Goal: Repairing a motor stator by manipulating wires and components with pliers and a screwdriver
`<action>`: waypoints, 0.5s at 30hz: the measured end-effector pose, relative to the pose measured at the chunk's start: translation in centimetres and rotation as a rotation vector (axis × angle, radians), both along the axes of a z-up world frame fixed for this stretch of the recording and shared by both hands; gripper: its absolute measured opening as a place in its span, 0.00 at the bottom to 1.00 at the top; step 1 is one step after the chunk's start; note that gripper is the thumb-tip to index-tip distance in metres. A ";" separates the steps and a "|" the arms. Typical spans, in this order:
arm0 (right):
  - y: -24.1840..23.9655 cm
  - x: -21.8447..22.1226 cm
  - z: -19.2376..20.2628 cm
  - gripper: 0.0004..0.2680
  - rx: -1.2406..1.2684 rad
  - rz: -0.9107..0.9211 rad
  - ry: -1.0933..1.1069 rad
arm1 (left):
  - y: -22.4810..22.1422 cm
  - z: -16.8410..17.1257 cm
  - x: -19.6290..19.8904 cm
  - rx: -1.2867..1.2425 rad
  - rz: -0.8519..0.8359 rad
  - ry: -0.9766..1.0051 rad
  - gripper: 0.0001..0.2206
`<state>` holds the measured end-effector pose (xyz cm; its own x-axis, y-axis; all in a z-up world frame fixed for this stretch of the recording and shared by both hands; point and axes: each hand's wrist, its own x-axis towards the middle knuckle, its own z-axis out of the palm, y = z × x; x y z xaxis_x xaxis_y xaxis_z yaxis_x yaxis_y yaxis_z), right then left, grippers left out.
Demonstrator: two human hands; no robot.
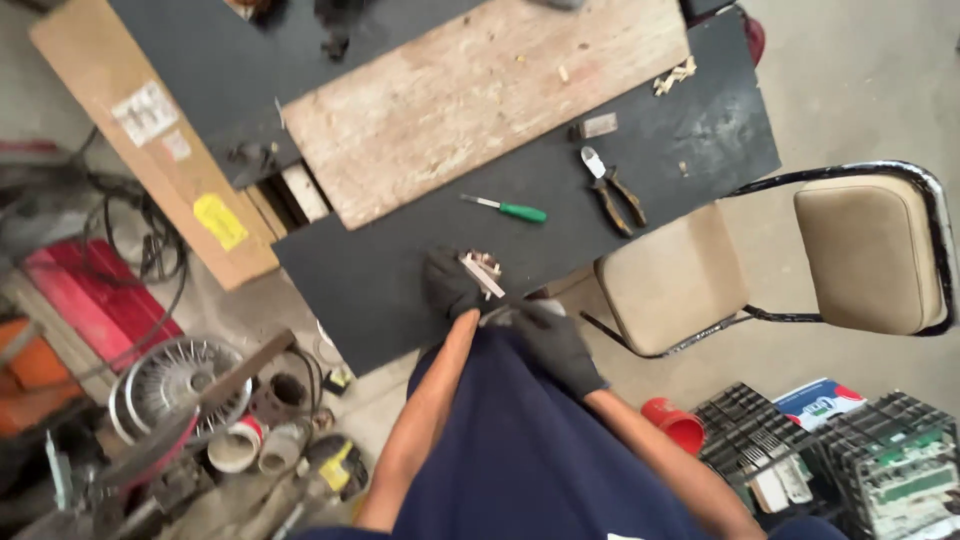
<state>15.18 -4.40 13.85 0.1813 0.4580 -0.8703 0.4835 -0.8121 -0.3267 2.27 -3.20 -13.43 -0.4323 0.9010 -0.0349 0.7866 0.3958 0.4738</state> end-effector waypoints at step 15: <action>6.9 4.3 5.1 0.16 0.006 0.335 0.065 | 2.9 5.1 0.2 0.008 0.310 -0.172 0.19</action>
